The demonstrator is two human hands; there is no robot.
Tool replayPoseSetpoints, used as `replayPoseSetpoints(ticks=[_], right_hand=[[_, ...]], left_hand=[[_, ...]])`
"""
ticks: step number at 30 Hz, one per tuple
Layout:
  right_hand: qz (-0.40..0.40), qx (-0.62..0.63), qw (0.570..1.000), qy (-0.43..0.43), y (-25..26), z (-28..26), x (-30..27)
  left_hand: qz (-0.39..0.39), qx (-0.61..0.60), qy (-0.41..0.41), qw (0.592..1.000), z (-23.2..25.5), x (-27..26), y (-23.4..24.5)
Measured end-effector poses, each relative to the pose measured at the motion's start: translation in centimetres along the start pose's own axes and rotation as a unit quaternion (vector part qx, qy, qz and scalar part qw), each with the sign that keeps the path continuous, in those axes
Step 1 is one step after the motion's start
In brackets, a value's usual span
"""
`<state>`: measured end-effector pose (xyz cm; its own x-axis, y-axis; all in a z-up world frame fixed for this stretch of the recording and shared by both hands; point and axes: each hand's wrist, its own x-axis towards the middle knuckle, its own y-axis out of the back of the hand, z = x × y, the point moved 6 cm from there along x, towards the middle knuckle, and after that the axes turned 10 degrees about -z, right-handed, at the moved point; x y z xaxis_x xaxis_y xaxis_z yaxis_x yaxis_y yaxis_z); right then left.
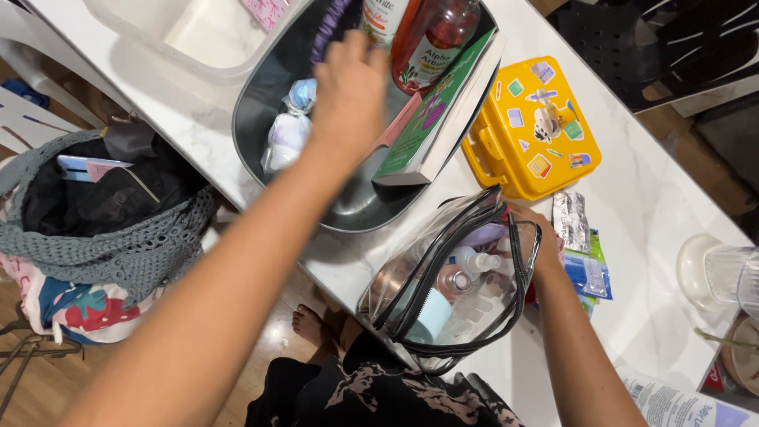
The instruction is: The person packs a clear cosmetic bag with daily essentials. They place a book, hair scrunchies, and a small pouch into a tray, then wipe and pack several bottles, tubes, and a compact into the bag using a cloth.
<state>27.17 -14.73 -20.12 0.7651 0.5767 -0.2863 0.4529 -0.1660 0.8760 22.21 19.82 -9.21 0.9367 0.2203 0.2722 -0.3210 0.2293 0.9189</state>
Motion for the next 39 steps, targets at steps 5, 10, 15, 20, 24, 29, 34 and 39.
replayPoseSetpoints(ticks=[5, 10, 15, 20, 24, 29, 34, 39], right_hand=[[0.011, 0.150, 0.987, -0.060, -0.8, 1.1, -0.5], [0.043, 0.000, 0.999, 0.030, -0.4, 0.4, 0.1], [-0.012, 0.070, 0.997, -0.006, -0.6, 1.0, -0.4], [0.018, 0.126, 0.990, -0.061, -0.4, 0.9, -0.3], [0.001, 0.013, 0.999, -0.041, -0.3, 0.4, 0.2], [-0.007, -0.018, 0.997, -0.078, -1.2, 2.1, 0.6], [-0.002, -0.073, 0.995, -0.061, -1.6, 3.0, 1.2], [-0.058, -0.020, 0.997, -0.052, -1.0, 1.7, -1.0]], left_hand=[[0.027, -0.188, -0.199, 0.962, 11.7, -8.2, 4.5], [-0.128, -0.098, -0.273, 0.948, 17.0, -13.4, 5.5], [-0.196, 0.045, -0.240, 0.950, 18.3, -13.6, 4.9], [-0.319, 0.155, -0.212, 0.911, 19.1, -13.9, 2.0], [-0.285, 0.120, -0.207, 0.928, 19.2, -14.0, 2.2], [-0.201, 0.009, -0.178, 0.963, 18.3, -14.2, 4.9], [-0.135, -0.294, -0.051, 0.945, 15.9, -14.5, 8.7], [-0.009, -0.646, 0.094, 0.758, 11.7, -15.5, 10.1]])
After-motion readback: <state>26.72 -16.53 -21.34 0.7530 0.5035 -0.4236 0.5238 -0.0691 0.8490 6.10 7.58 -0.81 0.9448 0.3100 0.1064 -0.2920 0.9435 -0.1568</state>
